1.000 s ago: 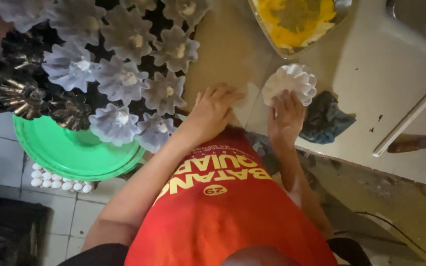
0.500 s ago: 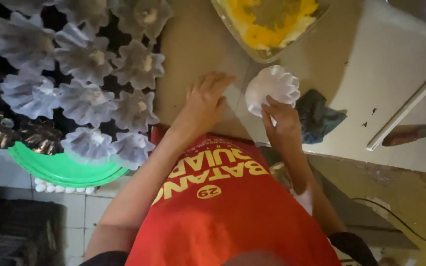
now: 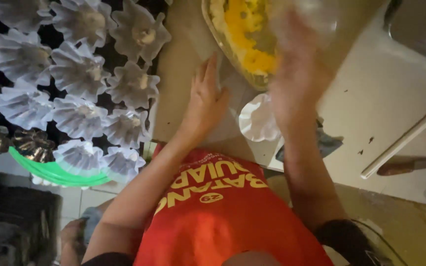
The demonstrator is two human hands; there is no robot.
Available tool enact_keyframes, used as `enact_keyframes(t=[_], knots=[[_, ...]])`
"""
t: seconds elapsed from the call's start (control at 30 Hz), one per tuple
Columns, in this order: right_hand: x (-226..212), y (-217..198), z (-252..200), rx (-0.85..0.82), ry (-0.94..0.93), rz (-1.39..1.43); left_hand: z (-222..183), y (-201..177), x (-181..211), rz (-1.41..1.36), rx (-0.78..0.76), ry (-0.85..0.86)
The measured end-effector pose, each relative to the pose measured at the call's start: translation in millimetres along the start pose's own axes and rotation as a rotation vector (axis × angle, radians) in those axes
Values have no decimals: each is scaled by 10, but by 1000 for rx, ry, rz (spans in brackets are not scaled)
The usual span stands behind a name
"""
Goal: Placing paper liners into metal baking molds in a rapid, repetitive manner
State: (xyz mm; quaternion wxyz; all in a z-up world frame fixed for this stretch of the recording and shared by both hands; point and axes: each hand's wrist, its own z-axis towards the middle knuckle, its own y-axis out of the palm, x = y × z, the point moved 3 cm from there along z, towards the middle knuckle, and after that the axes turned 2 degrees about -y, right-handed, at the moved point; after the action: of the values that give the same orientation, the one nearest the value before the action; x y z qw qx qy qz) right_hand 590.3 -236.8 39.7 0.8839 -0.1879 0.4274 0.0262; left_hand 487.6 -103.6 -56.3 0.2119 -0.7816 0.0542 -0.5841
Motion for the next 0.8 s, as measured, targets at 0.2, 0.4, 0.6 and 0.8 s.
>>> enact_keyframes(t=[0.2, 0.4, 0.6, 0.8], knots=[[1056, 649, -255, -633, 255, -496, 56, 98, 223, -97, 84, 44], [1101, 664, -113, -751, 273, -456, 64, 177, 64, -34, 25, 10], [1213, 455, -55, -769, 837, -206, 75, 176, -166, 28, 11, -16], [730, 631, 31, -441, 1173, 533, -423, -68, -475, -34, 36, 29]])
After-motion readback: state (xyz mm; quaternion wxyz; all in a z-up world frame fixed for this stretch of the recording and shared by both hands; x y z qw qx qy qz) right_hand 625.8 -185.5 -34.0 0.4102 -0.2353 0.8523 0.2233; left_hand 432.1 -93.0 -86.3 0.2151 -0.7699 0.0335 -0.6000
